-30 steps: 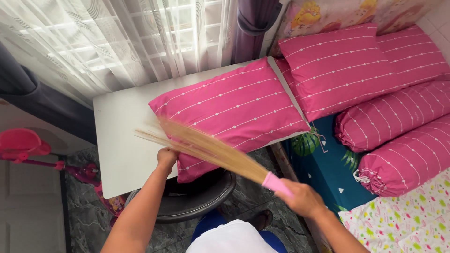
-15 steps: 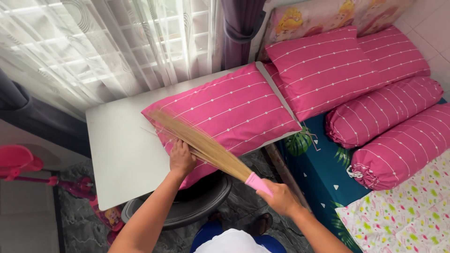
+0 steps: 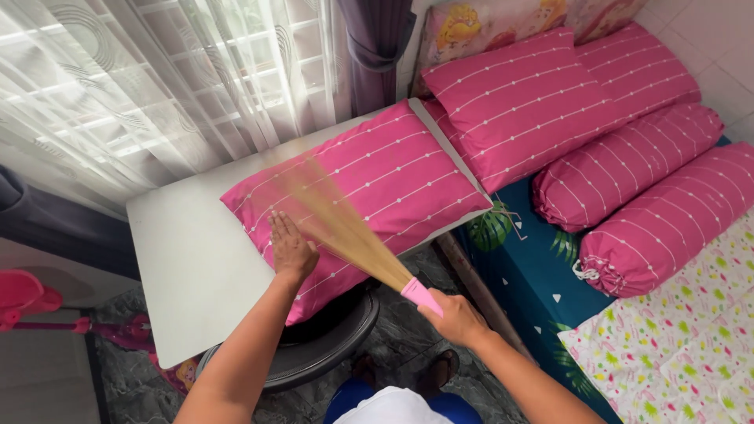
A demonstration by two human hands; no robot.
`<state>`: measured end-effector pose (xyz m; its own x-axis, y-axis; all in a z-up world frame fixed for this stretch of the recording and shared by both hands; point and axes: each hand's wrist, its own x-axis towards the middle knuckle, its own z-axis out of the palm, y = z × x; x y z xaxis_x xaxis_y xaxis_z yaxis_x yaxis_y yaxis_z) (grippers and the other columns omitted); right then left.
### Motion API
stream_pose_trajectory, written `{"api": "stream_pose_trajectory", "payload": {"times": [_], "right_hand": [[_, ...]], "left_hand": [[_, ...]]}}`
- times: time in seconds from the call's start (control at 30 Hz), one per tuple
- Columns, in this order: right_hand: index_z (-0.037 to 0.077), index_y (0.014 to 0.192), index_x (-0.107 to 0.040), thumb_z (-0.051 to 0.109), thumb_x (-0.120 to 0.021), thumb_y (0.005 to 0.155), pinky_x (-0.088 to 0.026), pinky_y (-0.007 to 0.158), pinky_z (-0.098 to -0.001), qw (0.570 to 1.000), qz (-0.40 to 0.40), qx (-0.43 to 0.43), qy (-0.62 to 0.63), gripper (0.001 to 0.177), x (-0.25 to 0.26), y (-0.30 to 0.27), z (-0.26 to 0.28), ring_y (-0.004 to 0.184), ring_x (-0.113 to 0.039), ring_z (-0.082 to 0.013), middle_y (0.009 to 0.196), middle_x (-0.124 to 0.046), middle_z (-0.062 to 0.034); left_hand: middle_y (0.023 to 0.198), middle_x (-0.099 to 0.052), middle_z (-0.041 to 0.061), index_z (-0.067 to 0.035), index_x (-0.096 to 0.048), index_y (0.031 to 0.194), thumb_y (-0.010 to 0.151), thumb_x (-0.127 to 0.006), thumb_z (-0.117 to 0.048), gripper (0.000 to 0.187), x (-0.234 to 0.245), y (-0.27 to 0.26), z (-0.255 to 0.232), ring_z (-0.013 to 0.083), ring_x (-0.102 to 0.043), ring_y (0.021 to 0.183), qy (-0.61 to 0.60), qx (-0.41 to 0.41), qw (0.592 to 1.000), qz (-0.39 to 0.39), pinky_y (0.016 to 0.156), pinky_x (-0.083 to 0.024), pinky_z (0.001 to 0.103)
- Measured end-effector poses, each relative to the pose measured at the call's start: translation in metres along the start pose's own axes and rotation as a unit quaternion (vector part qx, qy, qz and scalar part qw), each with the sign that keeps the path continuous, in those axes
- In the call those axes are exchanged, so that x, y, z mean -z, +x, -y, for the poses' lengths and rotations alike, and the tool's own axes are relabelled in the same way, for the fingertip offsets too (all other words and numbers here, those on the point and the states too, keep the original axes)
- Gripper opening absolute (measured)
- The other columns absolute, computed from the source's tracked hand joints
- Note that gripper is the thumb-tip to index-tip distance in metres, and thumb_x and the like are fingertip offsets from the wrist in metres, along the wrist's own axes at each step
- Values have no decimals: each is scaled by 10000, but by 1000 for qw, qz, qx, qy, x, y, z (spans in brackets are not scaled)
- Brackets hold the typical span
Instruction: The person is cleaning and tidying a bed by dusting it with a broom and arranging the pillows.
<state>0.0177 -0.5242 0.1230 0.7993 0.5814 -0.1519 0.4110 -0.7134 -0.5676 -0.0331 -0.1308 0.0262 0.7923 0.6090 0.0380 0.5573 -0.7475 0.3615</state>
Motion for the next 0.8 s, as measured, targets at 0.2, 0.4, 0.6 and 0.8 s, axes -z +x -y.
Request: {"api": "stream_pose_trajectory", "payload": {"times": [0.2,0.4,0.6,0.8], "right_hand": [[152,1226,-636,364,-676,912,-575,753,-514,999,19,35,31,382,12,-19,-17,911,-719,-442,973,-756,-229],[70,1472,-454,351,-629,958,-582,793,-499,991,-120,-2,56,611,-4,7,-25,963,-709,-461,1053,-703,-303],[161,1495,-471,389,-682,938,-578,842,-489,998,48,35,33,638,3,-23,-2,992,-702,-461,1027,-714,-303],[193,1497,-482,400,-671,894,-586,821,-481,999,14,-35,26,665,19,-16,-28,962,-730,-423,1028,-721,-287]], "left_hand": [[1662,-77,337,158,-78,1566,951,-528,-343,912,9,-4,4,437,-47,1568,-58,-15,996,-72,1271,-142,504],[1689,-82,275,84,-98,1602,1029,-422,-431,837,7,2,-6,400,-41,1581,-60,-20,998,-20,1255,-133,512],[1694,-98,285,101,-121,1599,1069,-404,-455,818,3,10,-11,410,-53,1595,-76,-36,996,-41,1288,-129,520],[1693,-84,296,121,-113,1603,1066,-363,-482,845,13,12,-9,419,-35,1577,-81,-28,994,-66,1254,-117,543]]}}
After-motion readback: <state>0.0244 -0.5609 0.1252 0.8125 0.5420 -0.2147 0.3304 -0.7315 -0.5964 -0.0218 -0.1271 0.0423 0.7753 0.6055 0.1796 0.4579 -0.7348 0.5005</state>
